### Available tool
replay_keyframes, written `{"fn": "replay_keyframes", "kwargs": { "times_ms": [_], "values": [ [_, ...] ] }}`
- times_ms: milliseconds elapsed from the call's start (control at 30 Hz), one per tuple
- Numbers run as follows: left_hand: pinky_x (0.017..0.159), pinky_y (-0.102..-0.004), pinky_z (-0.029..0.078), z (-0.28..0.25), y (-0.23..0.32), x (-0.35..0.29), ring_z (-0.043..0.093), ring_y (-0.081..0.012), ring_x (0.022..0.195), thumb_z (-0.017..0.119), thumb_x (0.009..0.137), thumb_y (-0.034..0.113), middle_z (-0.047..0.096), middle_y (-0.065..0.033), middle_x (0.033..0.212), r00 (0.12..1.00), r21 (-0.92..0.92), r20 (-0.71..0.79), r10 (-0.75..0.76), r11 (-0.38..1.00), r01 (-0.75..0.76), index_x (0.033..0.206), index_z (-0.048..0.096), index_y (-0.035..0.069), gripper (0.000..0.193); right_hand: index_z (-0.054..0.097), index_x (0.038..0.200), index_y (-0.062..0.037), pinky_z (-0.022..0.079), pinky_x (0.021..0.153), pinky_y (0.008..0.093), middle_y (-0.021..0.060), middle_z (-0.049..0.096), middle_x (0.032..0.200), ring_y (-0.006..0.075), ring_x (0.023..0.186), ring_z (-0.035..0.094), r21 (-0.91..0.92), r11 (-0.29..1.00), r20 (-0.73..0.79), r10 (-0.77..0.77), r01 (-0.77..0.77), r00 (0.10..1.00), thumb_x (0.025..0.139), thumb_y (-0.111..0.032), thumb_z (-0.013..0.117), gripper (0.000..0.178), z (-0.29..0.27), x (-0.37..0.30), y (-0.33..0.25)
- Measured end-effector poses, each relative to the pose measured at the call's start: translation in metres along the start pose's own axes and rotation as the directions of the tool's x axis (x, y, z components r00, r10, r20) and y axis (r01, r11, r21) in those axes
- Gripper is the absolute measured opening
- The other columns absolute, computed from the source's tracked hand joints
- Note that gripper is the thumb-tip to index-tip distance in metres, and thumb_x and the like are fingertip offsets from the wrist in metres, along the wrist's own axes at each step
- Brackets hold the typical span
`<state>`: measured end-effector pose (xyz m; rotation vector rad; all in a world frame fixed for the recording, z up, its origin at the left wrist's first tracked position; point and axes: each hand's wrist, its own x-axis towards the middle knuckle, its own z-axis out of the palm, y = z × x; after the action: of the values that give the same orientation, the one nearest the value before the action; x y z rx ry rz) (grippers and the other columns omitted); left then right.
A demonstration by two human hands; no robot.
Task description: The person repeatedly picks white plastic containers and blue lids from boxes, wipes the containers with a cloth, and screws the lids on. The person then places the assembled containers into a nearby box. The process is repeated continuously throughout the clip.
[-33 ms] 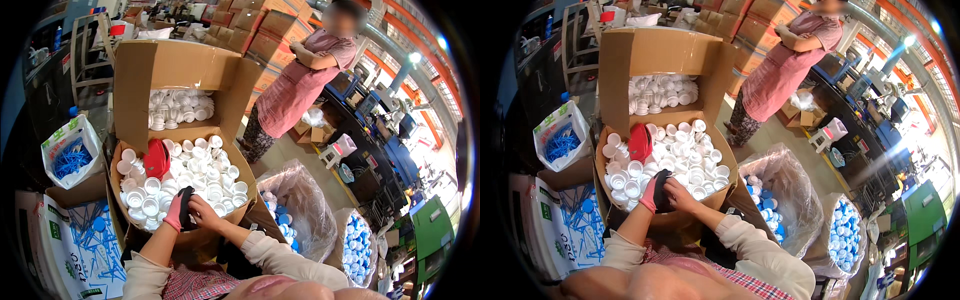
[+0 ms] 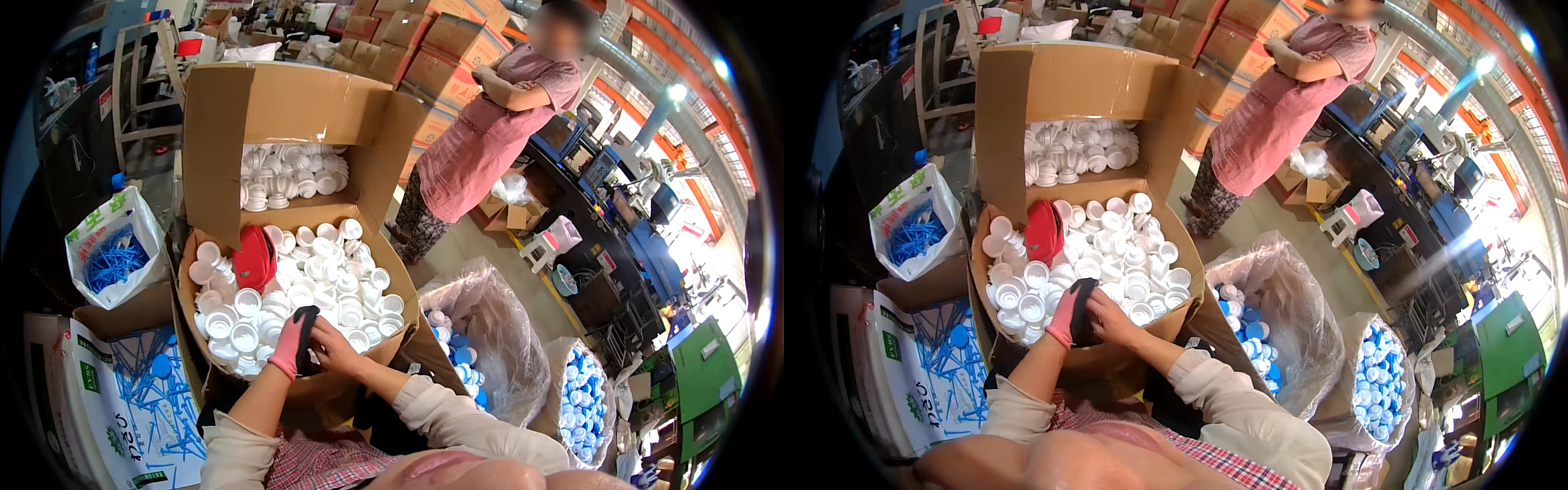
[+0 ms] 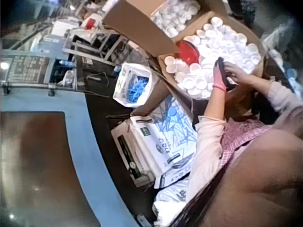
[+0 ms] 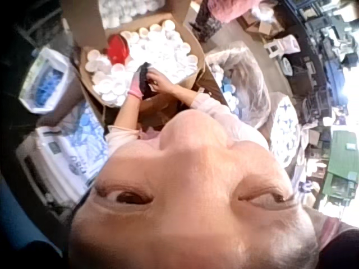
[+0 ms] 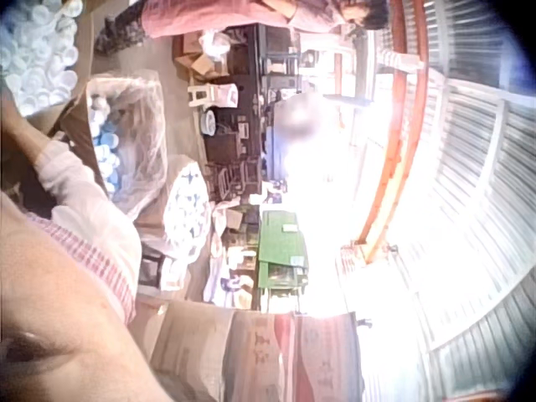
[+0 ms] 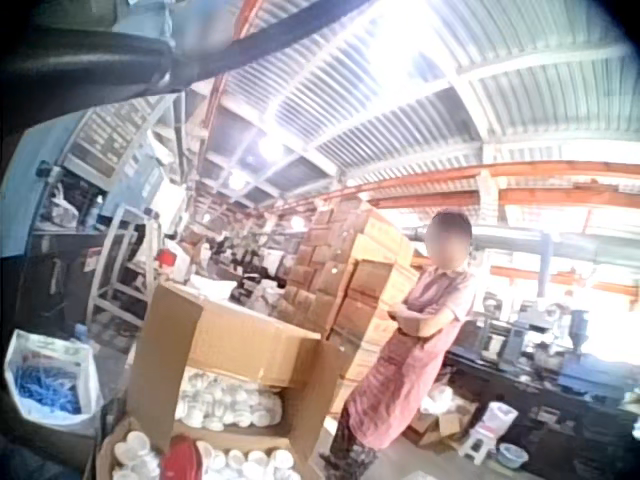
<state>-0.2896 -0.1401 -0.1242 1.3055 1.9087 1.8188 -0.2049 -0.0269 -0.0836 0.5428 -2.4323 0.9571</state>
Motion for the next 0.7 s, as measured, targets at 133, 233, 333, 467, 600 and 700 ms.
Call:
{"fn": "replay_keyframes", "kwargs": {
  "times_ms": [133,233,333,467,600,700],
  "values": [
    [0.065,-0.0315,0.047,0.022,-0.010,-0.001,0.055,-0.0141,0.075,0.056,0.090,0.032,0.061,-0.0076,0.086,0.973,-0.295,-0.071,-0.220,0.936,0.190,0.103,0.061,0.003,0.032,0.054,0.115,-0.0009,0.043,0.092,0.0396,0.0196,0.049,0.119,0.0391,0.110,0.049,0.049,0.990,0.064,0.133,-0.136,0.989,0.068,0.009,0.057,0.048,-0.001,-0.017,0.012],
    [0.063,-0.0315,0.047,0.019,0.004,0.000,0.055,-0.0141,0.073,0.056,0.090,0.035,0.060,-0.0067,0.084,0.933,-0.388,0.022,-0.359,0.857,0.339,0.101,0.061,0.003,0.034,0.054,0.117,-0.0010,0.042,0.094,0.0419,0.0206,0.048,0.122,0.0406,0.112,0.048,0.019,0.996,0.031,0.086,-0.086,0.996,0.067,0.008,0.057,0.050,-0.002,-0.023,0.008],
    [0.058,-0.0311,0.046,0.016,0.009,0.001,0.054,-0.0136,0.068,0.056,0.090,0.038,0.059,-0.0059,0.080,0.895,-0.434,0.103,-0.434,0.790,0.433,0.096,0.061,0.003,0.035,0.054,0.116,-0.0008,0.042,0.095,0.0420,0.0205,0.049,0.122,0.0403,0.113,0.048,-0.005,0.999,0.104,0.038,-0.038,0.994,0.067,0.008,0.058,0.050,-0.009,-0.022,0.003],
    [0.050,-0.0293,0.044,0.013,0.032,0.003,0.052,-0.0121,0.060,0.055,0.091,0.040,0.058,-0.0048,0.072,0.836,-0.480,0.153,-0.528,0.699,0.529,0.089,0.062,0.002,0.038,0.054,0.116,-0.0006,0.042,0.096,0.0420,0.0206,0.049,0.122,0.0404,0.114,0.048,0.018,0.999,0.127,0.029,-0.031,0.992,0.067,0.008,0.057,0.050,-0.016,-0.026,-0.002],
    [0.052,-0.0292,0.044,0.014,0.044,0.004,0.052,-0.0114,0.060,0.056,0.090,0.039,0.060,-0.0053,0.070,0.822,-0.356,0.131,-0.555,0.747,0.561,0.086,0.063,-0.002,0.042,0.055,0.111,0.0008,0.044,0.092,0.0446,0.0211,0.051,0.117,0.0419,0.109,0.049,-0.003,1.000,0.124,0.028,-0.028,0.992,0.071,0.003,0.060,0.040,-0.022,-0.029,-0.012],
    [0.053,-0.0296,0.043,0.025,0.017,0.003,0.050,-0.0106,0.059,0.057,0.090,0.039,0.059,-0.0054,0.067,0.839,-0.338,0.093,-0.537,0.775,0.534,0.083,0.063,-0.004,0.044,0.055,0.110,0.0010,0.043,0.092,0.0449,0.0215,0.051,0.116,0.0418,0.109,0.049,0.000,0.999,0.110,0.043,-0.044,0.993,0.072,0.002,0.061,0.038,-0.021,-0.034,-0.010]
  ]
}}
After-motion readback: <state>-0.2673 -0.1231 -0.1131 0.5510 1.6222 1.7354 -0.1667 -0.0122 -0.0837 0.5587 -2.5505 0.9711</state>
